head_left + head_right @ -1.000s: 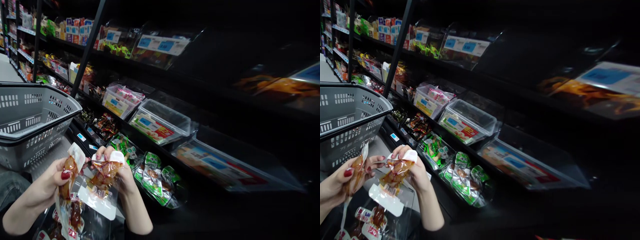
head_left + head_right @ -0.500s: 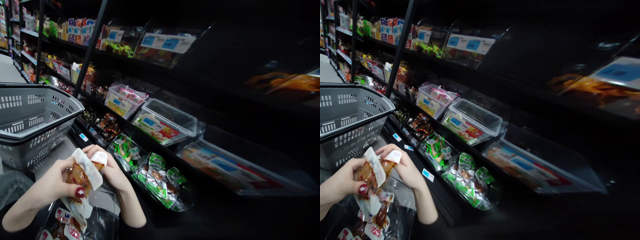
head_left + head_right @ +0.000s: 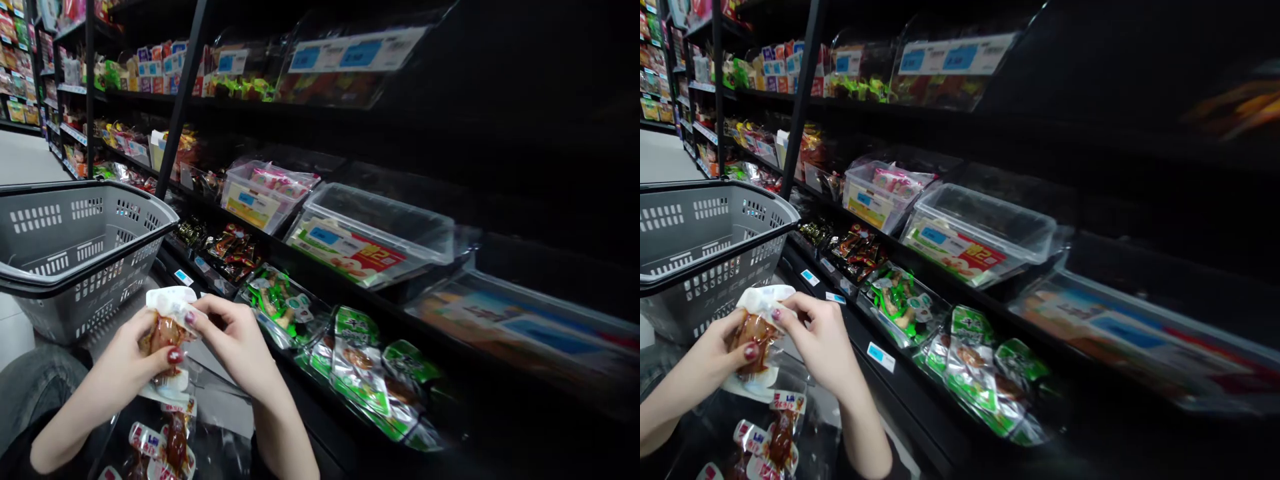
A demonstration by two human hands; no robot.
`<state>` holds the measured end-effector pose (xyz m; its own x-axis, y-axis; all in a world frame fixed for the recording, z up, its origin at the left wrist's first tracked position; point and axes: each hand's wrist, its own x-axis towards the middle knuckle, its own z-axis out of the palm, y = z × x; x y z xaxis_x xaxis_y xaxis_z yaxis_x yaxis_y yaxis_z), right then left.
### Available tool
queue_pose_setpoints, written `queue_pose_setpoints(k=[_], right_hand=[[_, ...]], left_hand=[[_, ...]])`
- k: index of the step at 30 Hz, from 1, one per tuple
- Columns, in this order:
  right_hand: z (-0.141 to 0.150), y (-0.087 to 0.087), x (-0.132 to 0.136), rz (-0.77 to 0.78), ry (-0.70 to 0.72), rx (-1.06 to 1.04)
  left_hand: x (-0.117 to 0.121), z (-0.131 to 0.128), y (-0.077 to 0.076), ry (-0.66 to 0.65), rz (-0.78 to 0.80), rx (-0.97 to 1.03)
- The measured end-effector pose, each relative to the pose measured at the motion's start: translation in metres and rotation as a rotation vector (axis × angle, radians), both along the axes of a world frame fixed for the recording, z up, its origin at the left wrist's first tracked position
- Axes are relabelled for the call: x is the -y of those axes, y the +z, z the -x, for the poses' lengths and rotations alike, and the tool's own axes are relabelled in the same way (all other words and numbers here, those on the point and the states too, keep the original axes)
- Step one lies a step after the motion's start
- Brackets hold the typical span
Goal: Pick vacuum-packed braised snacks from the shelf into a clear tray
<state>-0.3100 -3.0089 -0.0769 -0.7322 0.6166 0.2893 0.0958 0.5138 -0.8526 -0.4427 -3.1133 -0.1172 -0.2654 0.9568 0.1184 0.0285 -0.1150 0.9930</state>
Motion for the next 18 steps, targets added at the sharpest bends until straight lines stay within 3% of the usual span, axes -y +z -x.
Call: queue_pose_setpoints(k=[4, 6, 9, 14, 18], right_hand=[[0.002, -0.014, -0.003, 0.396, 0.019, -0.084], [0.002, -0.019, -0.005, 0.495, 0.017, -0.123], [0.001, -0.021, -0.008, 0.576, -0.023, -0.226], [-0.002, -0.019, -0.012, 0.68, -0.082, -0.343], [-0.006, -0.018, -0.011, 0.6, -0.07, -0.359]], left_hand=[[0.004, 0.006, 0.001, -0.153, -0.016, -0.005], [0.007, 0.007, 0.002, -0.156, 0.016, -0.055], [0.011, 0.005, 0.002, -0.151, 0.019, -0.052], [0.012, 0.001, -0.004, -0.275, 0.075, 0.19], [0.009, 0.002, -0.006, -0.212, 0.033, 0.066]])
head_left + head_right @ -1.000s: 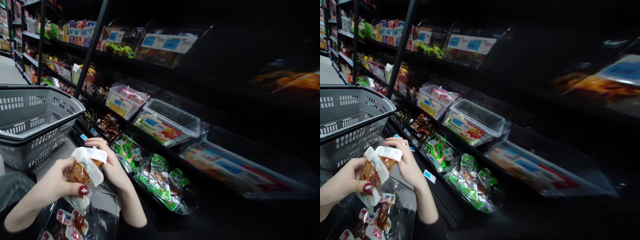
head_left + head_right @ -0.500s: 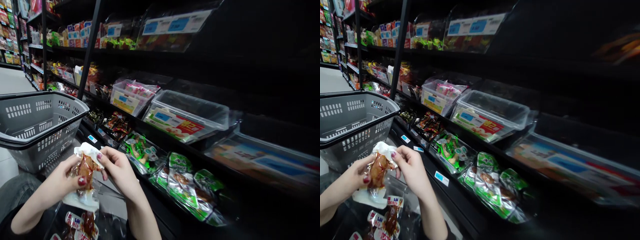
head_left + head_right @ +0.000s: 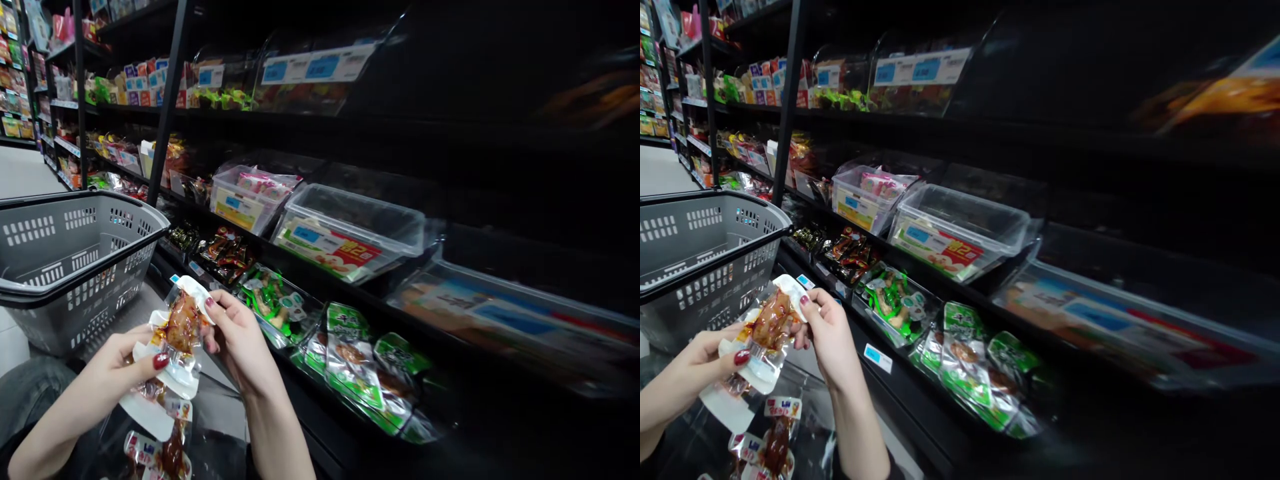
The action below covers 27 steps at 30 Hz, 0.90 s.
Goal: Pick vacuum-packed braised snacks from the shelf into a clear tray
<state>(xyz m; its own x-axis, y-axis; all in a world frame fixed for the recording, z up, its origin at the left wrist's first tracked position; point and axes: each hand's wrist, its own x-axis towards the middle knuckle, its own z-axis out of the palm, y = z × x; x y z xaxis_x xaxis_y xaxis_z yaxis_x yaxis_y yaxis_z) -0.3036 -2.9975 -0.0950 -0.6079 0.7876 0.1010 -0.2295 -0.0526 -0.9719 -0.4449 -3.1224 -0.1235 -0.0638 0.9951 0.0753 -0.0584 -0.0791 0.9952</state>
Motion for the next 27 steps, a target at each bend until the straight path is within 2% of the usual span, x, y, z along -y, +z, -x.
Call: queue_pose_setpoints(k=[2, 4, 6, 9, 11, 13, 15, 18, 21, 24, 27], right_hand=[[-0.005, 0.001, 0.002, -0.106, -0.002, -0.072], [-0.012, 0.003, 0.004, -0.225, 0.009, -0.16], [-0.021, 0.006, 0.007, -0.34, 0.016, -0.222], [-0.031, 0.01, 0.009, -0.481, 0.025, -0.304], [-0.034, 0.011, 0.009, -0.516, 0.083, -0.353], [-0.033, 0.009, 0.008, -0.495, 0.183, -0.41], [-0.029, 0.004, 0.006, -0.441, 0.284, -0.483], [-0.023, -0.005, 0.002, -0.385, 0.382, -0.514], [-0.021, -0.005, -0.001, -0.376, 0.396, -0.406], [-0.022, 0.003, -0.002, -0.373, 0.252, -0.197], [-0.025, 0.011, -0.003, -0.293, 0.068, -0.092]], left_hand=[[-0.001, 0.001, 0.0, 0.031, -0.054, -0.027], [-0.001, 0.003, 0.001, 0.007, -0.115, -0.02], [0.0, 0.003, 0.001, -0.095, -0.15, 0.043], [0.001, 0.002, 0.002, -0.298, -0.075, 0.197], [0.002, 0.001, 0.002, -0.382, -0.033, 0.196], [0.002, -0.001, 0.001, -0.411, -0.014, 0.153], [0.003, -0.003, -0.001, -0.417, 0.03, 0.21], [0.003, -0.006, -0.002, -0.388, 0.165, 0.35], [0.002, -0.009, 0.0, -0.294, 0.162, 0.281], [0.0, -0.012, 0.003, -0.148, 0.047, 0.196], [-0.002, -0.012, 0.004, 0.132, 0.007, 0.084]])
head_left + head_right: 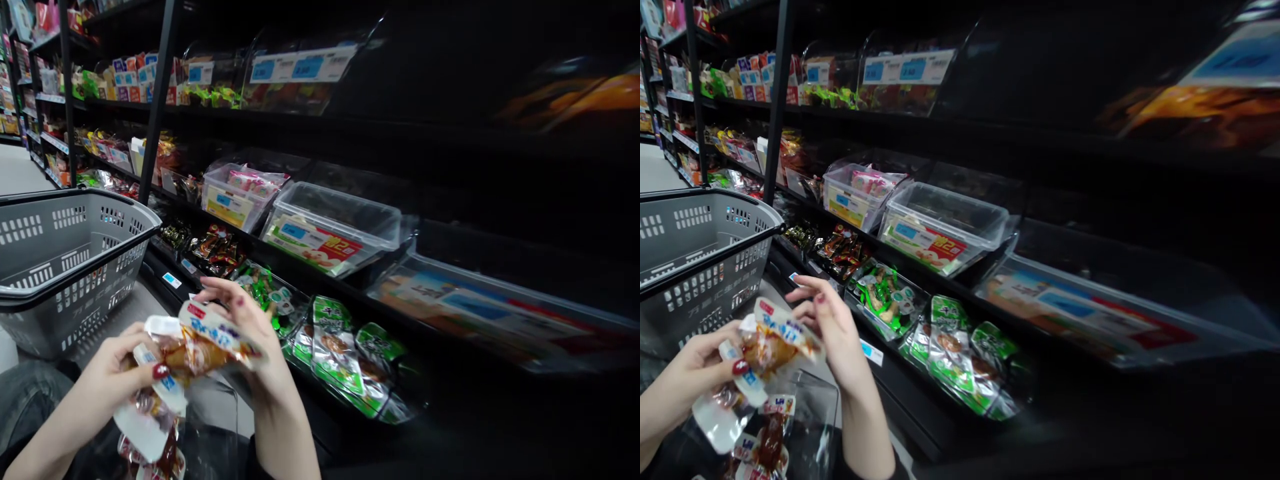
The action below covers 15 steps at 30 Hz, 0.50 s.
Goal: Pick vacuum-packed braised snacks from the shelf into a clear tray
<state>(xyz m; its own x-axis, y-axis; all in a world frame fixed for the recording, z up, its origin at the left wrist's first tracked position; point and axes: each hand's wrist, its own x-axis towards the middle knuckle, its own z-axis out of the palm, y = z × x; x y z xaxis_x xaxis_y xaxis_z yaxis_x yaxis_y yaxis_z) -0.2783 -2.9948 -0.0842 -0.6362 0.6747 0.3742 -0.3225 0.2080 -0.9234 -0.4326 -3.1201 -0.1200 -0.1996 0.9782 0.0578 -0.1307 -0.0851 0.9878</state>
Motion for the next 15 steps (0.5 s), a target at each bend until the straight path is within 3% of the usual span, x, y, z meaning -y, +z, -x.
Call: queue_pose_setpoints(k=[2, 5, 9, 12, 15], right_hand=[[-0.002, 0.003, 0.0, -0.024, -0.021, 0.008], [0.0, 0.004, 0.002, -0.114, -0.062, 0.105], [0.009, 0.001, 0.003, 0.004, -0.19, 0.125], [0.014, -0.005, -0.004, 0.15, -0.183, 0.133], [0.015, -0.008, -0.01, 0.193, -0.162, 0.142]], left_hand=[[0.0, 0.001, 0.0, 0.188, -0.003, -0.13], [0.0, 0.002, 0.001, 0.279, -0.008, -0.193], [-0.001, 0.001, 0.003, 0.243, -0.012, -0.15], [-0.002, 0.003, 0.002, 0.14, -0.054, -0.138], [-0.003, 0.007, 0.0, 0.07, -0.079, -0.147]])
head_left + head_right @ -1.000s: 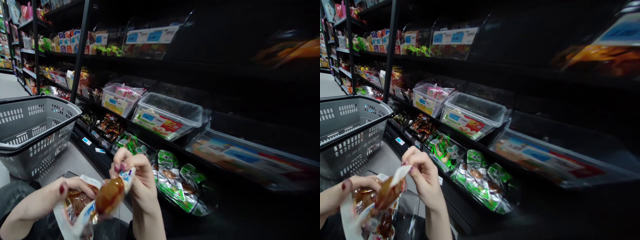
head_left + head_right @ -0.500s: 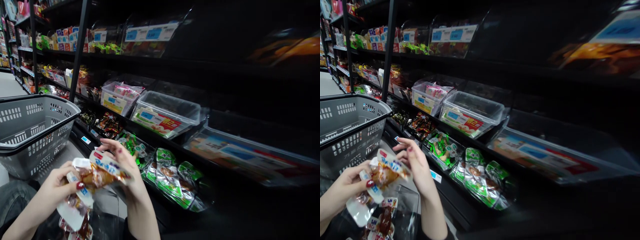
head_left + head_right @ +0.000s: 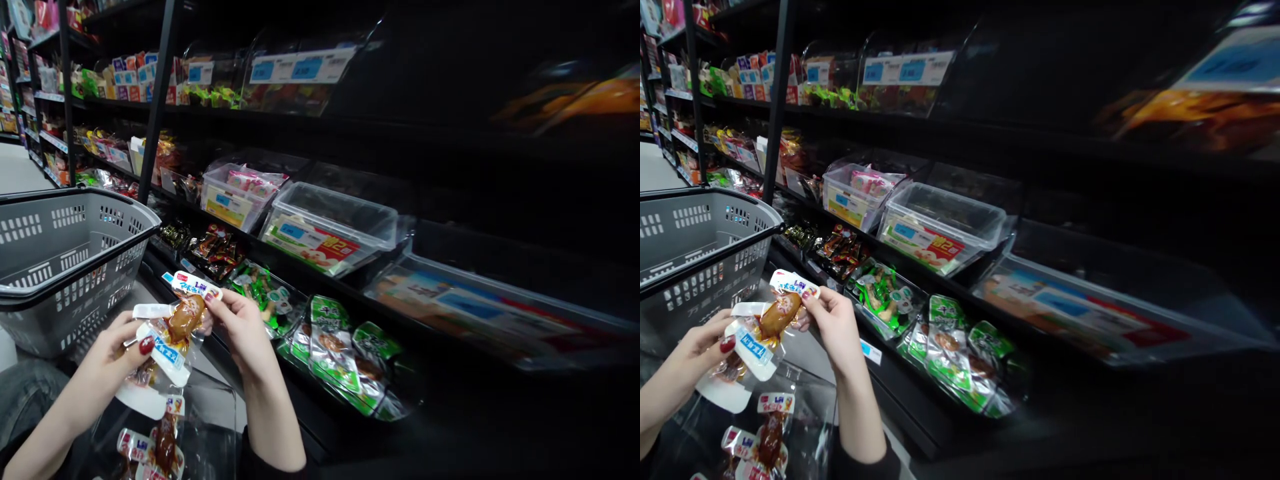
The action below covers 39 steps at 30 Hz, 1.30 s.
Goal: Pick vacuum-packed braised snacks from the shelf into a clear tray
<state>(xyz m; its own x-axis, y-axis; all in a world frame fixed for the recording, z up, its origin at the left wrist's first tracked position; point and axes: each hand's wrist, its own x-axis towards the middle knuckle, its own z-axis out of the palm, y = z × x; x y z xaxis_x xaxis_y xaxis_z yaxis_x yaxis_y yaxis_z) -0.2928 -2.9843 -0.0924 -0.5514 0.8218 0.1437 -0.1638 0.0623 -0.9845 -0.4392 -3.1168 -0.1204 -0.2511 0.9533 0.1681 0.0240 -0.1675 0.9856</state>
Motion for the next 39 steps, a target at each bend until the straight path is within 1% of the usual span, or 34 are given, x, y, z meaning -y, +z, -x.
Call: queue_pose_setpoints(k=[2, 3, 7, 9, 10, 12, 13, 15, 16, 18, 19, 21, 24, 26, 28, 30, 32, 33, 34, 36, 37, 39], right_hand=[[-0.001, 0.001, 0.0, -0.06, -0.021, -0.013], [-0.003, 0.003, 0.003, -0.122, -0.043, -0.012], [-0.011, 0.009, 0.018, -0.496, -0.173, 0.0], [-0.017, 0.009, 0.023, -0.639, -0.234, -0.008], [-0.019, 0.009, 0.025, -0.668, -0.256, -0.01], [-0.023, 0.008, 0.024, -0.639, -0.297, -0.033], [-0.024, 0.007, 0.023, -0.586, -0.317, -0.066], [-0.025, 0.009, 0.019, -0.411, -0.321, -0.176], [-0.025, 0.01, 0.017, -0.303, -0.29, -0.239], [-0.025, 0.014, 0.013, -0.099, -0.164, -0.318], [-0.024, 0.015, 0.012, -0.018, -0.098, -0.324], [-0.022, 0.015, 0.009, 0.078, -0.005, -0.283], [-0.016, 0.01, 0.009, 0.099, 0.025, -0.155], [-0.01, 0.006, 0.011, 0.026, -0.006, -0.052], [-0.004, 0.003, 0.015, -0.072, 0.002, 0.05], [0.001, 0.002, 0.019, -0.137, 0.087, 0.11], [0.004, 0.001, 0.021, -0.146, 0.157, 0.121], [0.005, 0.001, 0.021, -0.141, 0.159, 0.113], [0.006, 0.0, 0.021, -0.134, 0.142, 0.099], [0.007, -0.002, 0.02, -0.1, 0.093, 0.052], [0.007, -0.003, 0.019, -0.071, 0.084, 0.023], [0.006, -0.005, 0.02, 0.001, 0.101, -0.03]], left_hand=[[0.0, 0.002, -0.001, 0.014, 0.006, 0.005], [0.0, 0.002, -0.001, 0.029, 0.008, 0.042], [0.001, 0.003, 0.002, 0.052, 0.028, 0.293], [0.002, 0.003, 0.003, 0.08, 0.037, 0.325], [0.002, 0.004, 0.003, 0.103, 0.035, 0.317], [0.002, 0.003, 0.003, 0.14, 0.033, 0.297], [0.002, 0.003, 0.003, 0.154, 0.026, 0.29], [0.002, 0.0, 0.005, 0.177, -0.003, 0.281], [0.002, -0.002, 0.005, 0.186, -0.015, 0.278], [0.002, -0.005, 0.007, 0.2, -0.038, 0.283], [0.001, -0.007, 0.008, 0.201, -0.05, 0.289], [0.001, -0.01, 0.009, 0.186, -0.061, 0.307], [0.002, -0.012, 0.009, 0.145, -0.018, 0.316], [0.003, -0.013, 0.008, 0.093, 0.036, 0.297], [0.004, -0.012, 0.008, 0.036, 0.069, 0.271], [0.005, -0.012, 0.007, 0.01, 0.092, 0.221], [0.006, -0.011, 0.006, 0.014, 0.112, 0.166], [0.006, -0.01, 0.005, 0.015, 0.117, 0.163], [0.006, -0.009, 0.004, 0.005, 0.108, 0.192], [0.006, -0.006, 0.002, -0.078, 0.078, 0.373], [0.006, -0.004, 0.001, -0.152, 0.081, 0.5], [0.005, 0.0, -0.001, -0.355, 0.139, 0.716]])
